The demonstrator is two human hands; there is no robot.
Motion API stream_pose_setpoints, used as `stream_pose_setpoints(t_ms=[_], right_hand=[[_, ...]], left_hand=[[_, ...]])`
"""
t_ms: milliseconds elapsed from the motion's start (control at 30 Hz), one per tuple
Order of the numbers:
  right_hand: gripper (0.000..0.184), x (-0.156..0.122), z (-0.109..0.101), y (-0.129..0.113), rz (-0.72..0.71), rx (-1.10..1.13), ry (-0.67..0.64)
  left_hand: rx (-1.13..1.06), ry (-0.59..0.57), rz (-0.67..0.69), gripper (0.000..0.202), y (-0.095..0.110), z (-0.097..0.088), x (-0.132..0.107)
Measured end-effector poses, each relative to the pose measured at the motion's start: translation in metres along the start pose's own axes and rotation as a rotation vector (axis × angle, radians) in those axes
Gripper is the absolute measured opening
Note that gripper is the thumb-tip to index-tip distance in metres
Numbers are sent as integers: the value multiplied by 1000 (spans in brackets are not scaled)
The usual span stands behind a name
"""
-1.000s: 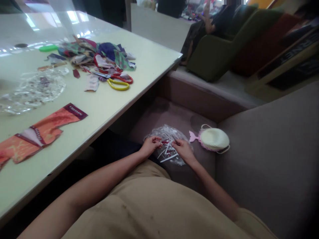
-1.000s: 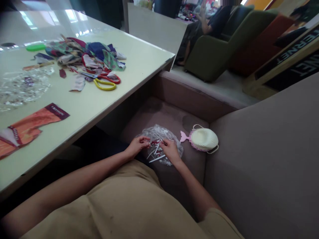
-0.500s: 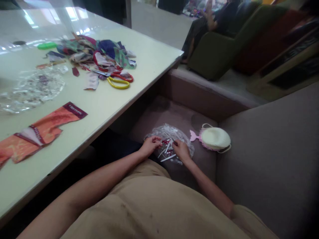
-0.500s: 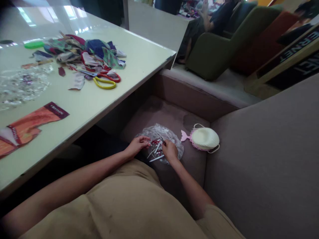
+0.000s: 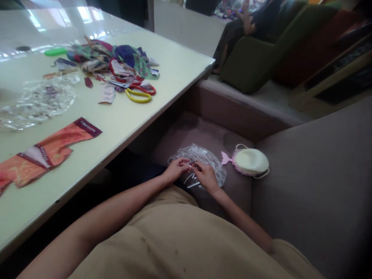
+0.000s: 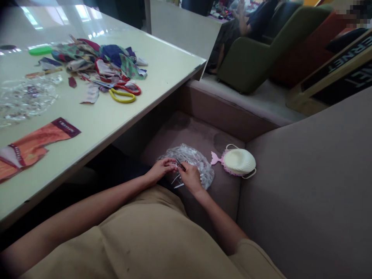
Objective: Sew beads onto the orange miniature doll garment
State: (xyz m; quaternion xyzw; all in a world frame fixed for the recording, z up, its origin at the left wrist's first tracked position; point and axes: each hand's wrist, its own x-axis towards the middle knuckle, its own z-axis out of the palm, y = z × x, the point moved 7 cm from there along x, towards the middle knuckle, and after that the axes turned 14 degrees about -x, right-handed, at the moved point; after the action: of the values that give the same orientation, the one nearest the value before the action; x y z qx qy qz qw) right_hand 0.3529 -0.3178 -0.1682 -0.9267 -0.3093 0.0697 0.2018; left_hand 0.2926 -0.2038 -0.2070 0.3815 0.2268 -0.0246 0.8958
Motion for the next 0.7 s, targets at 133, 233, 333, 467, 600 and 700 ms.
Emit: stream_pose_setpoints(t_ms=[133,233,333,467,600,700], right_hand=[[20,-1,-4,-5,-31,-9,22],[21,-3,-4,-8,-35,-20,31],[21,-6,-3,-10,-40,-27,38],[21,-8,-2,-12,-43,-31,54],[23,-7,-1,-11,-38,-29,74],[23,-6,-1,-11,-39,-24,83]], left_hand=[[-5,12,-17,10,-1,-1,1],[1,21,-43,4,-3,-3,1],[0,42,-68,7,-5,-5,0],[-20,81,-88,9,-6,-7,-2],[-48,96,-93,10,-3,-6,-6],[-60,86,-89,11,0,-4,-7]])
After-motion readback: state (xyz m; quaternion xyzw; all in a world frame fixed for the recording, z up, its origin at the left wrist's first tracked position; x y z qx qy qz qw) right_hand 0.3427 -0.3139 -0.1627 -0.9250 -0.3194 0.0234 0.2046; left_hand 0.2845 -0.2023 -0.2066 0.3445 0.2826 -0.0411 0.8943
